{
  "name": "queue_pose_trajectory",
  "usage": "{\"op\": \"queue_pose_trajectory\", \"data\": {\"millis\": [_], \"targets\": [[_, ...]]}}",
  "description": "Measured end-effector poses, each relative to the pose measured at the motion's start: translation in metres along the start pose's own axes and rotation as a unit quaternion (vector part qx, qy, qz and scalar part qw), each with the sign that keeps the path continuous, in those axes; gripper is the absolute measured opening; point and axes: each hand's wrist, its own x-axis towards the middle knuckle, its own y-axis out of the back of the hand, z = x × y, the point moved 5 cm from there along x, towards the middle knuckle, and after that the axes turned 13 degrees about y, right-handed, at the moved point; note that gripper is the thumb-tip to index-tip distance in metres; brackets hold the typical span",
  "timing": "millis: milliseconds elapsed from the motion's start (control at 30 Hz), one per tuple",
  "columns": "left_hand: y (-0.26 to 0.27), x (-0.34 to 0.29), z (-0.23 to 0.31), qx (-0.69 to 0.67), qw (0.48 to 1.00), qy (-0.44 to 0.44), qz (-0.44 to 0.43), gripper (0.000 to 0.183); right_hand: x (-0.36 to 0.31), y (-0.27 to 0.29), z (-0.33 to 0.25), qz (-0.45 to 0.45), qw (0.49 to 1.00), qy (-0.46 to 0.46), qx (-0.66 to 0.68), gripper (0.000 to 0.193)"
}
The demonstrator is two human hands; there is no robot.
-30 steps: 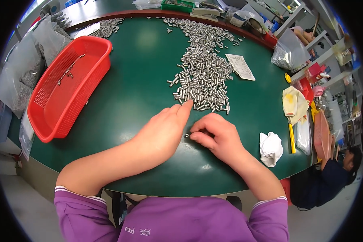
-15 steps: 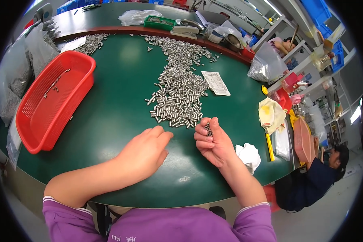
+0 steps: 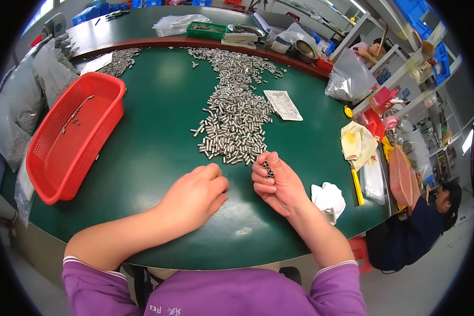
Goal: Inspecting and sorting small cylindrical metal components on a green workbench.
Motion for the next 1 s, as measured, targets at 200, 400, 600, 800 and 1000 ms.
{"op": "queue_pose_trajectory", "data": {"millis": [200, 400, 600, 800, 1000], "targets": [[0.004, 0.009, -0.007, -0.267, 0.954, 0.129, -0.046, 0.010, -0.003, -0.004, 0.010, -0.087, 0.995, -0.011, -0.057, 0.039], [-0.015, 0.009, -0.017, -0.456, 0.867, 0.164, -0.114, 0.016, -0.008, -0.009, 0.020, -0.096, 0.990, -0.033, -0.095, 0.033], [-0.020, 0.009, -0.018, -0.518, 0.824, 0.205, -0.104, 0.020, -0.009, -0.010, 0.024, -0.100, 0.989, -0.030, -0.100, 0.028], [-0.021, 0.007, -0.019, -0.524, 0.815, 0.222, -0.105, 0.023, -0.009, -0.011, 0.026, -0.119, 0.987, -0.012, -0.109, 0.026], [-0.017, 0.007, -0.017, -0.503, 0.821, 0.250, -0.099, 0.016, -0.008, -0.009, 0.028, -0.104, 0.988, -0.033, -0.105, 0.026]]}}
